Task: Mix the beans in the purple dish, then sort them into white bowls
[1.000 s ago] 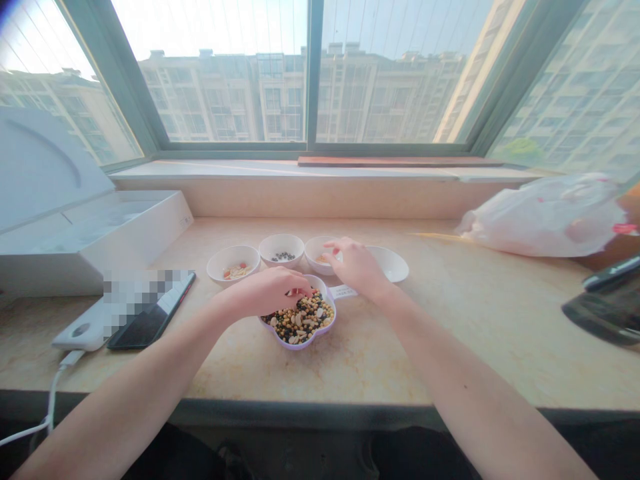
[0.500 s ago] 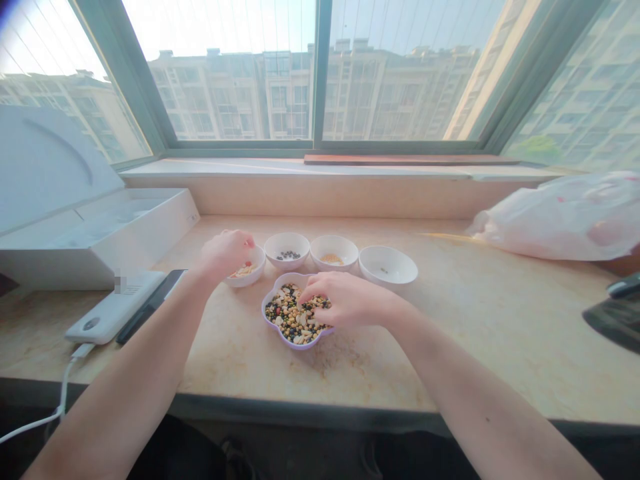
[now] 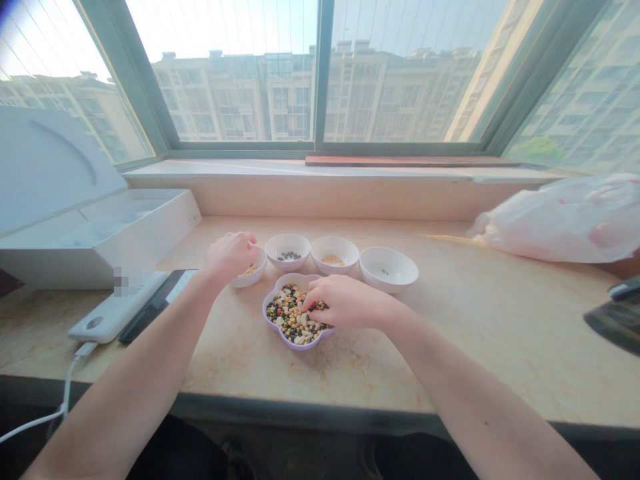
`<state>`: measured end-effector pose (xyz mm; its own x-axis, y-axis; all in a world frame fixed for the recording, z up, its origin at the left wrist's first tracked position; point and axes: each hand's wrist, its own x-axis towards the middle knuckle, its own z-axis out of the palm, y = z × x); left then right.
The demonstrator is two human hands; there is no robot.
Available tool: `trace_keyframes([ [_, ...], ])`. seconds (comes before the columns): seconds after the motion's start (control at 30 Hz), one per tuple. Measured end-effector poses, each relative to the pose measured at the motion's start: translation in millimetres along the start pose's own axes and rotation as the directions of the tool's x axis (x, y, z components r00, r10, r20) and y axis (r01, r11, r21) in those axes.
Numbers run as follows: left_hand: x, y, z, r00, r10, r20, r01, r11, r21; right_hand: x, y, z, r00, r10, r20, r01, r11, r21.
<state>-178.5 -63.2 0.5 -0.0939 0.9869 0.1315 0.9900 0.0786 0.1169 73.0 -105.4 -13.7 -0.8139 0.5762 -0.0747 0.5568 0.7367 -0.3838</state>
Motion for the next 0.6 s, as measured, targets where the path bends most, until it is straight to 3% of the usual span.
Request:
trace_keyframes([
  [0.27, -1.8, 2.9, 2.8, 0.999, 0.047, -0.012, -0.048, 0.998, -0.032, 3.4, 3.1, 0.0, 0.997, 0.077, 0.013, -0.076, 0.996, -0.039],
  [0.6, -4.0, 7.8, 12.5, 0.988, 0.147, -0.045, -0.151, 0.984, -0.098, 2.9, 2.1, 2.8, 0.997, 0.081, -0.021, -0.08, 0.995, 0.055],
])
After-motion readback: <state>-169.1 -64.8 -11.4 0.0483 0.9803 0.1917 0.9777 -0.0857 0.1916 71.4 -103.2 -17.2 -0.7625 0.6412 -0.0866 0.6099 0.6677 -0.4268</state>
